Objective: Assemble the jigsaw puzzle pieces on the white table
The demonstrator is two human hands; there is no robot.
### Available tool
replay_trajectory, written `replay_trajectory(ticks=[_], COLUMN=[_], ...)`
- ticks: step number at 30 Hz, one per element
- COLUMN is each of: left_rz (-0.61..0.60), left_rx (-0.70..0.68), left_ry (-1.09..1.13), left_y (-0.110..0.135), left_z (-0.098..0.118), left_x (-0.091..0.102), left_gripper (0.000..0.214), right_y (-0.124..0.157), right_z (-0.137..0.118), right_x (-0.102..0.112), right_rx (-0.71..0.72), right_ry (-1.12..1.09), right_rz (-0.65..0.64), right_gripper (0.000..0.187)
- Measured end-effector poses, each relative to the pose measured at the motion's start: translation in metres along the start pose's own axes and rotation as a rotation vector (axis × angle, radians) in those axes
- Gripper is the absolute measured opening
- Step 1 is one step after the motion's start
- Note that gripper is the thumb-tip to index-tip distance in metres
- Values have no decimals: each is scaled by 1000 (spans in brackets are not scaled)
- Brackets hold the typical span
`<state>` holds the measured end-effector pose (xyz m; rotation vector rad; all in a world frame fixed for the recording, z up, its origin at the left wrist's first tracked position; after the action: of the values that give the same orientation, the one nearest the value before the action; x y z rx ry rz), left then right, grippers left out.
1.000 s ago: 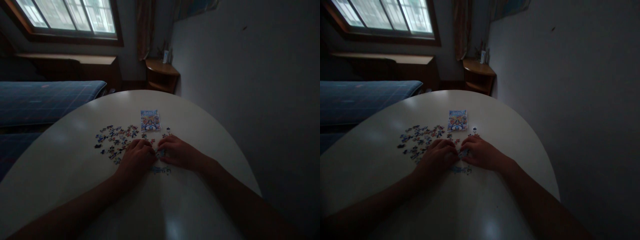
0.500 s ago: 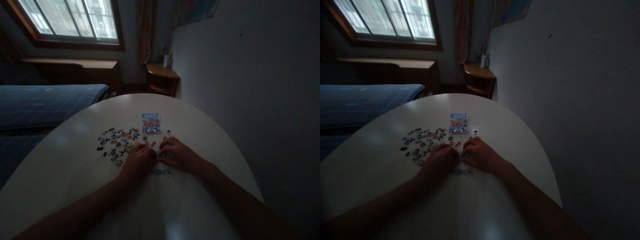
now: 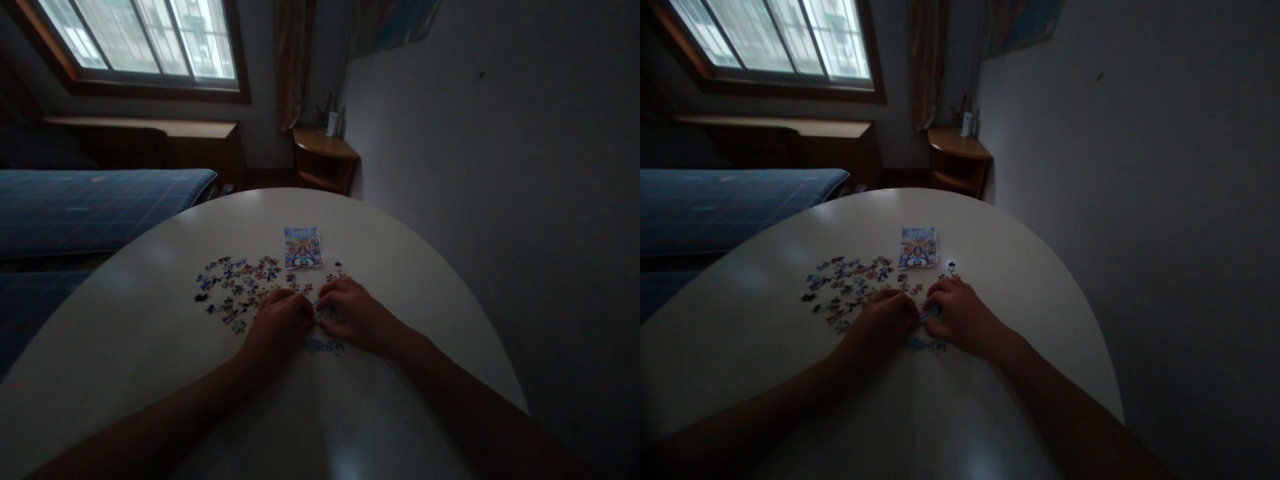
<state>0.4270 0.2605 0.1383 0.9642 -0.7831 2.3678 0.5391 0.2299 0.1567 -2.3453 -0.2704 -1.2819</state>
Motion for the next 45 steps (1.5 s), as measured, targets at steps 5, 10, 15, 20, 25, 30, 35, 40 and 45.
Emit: replay_trajectory(ticks=[5, 10, 15, 20, 25, 30, 35, 40, 45], left_rz=[-59, -90, -75, -62, -71, -61, -59, -64, -58], left_rx=[20, 65, 40, 60, 77, 60, 15, -57, -133], left_ry=[-12, -4, -37, -60, -70, -60, -94, -82, -98], left_y=[-1, -3, -3, -3, -4, -3, -2, -2, -1], left_z=[-1, -3, -4, -2, -3, -1, 4, 8, 11], left_x=[-4, -5, -5, -3, -4, -2, -1, -2, -2], left_gripper=[8, 10, 8, 7, 10, 13, 7, 8, 9], right_y=[2, 2, 2, 0, 0, 4, 5, 5, 4], right_z=[4, 4, 7, 9, 5, 9, 15, 18, 18], right_x=[-1, -4, -6, -6, -4, 4, 7, 4, 3], right_rx=[-10, -23, -22, -2, 21, -28, -67, -38, -16], right_ry=[16, -4, -35, -42, -13, 58, 84, 57, 54], right_rz=[1, -9, -9, -7, -24, -44, -74, -79, -103], right_gripper=[21, 15, 19, 20, 21, 34, 26, 26, 25])
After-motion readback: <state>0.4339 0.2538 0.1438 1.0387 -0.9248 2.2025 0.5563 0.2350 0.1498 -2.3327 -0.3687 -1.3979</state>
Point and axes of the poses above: each hand's wrist, its own y-axis away from the middle knuckle, its own x-axis out of the back of the hand, z = x × y, the point moved 9 cm from there along -y, towards the middle knuckle, and after that the axes turned 7 degrees about x, right-handed, at the moved point
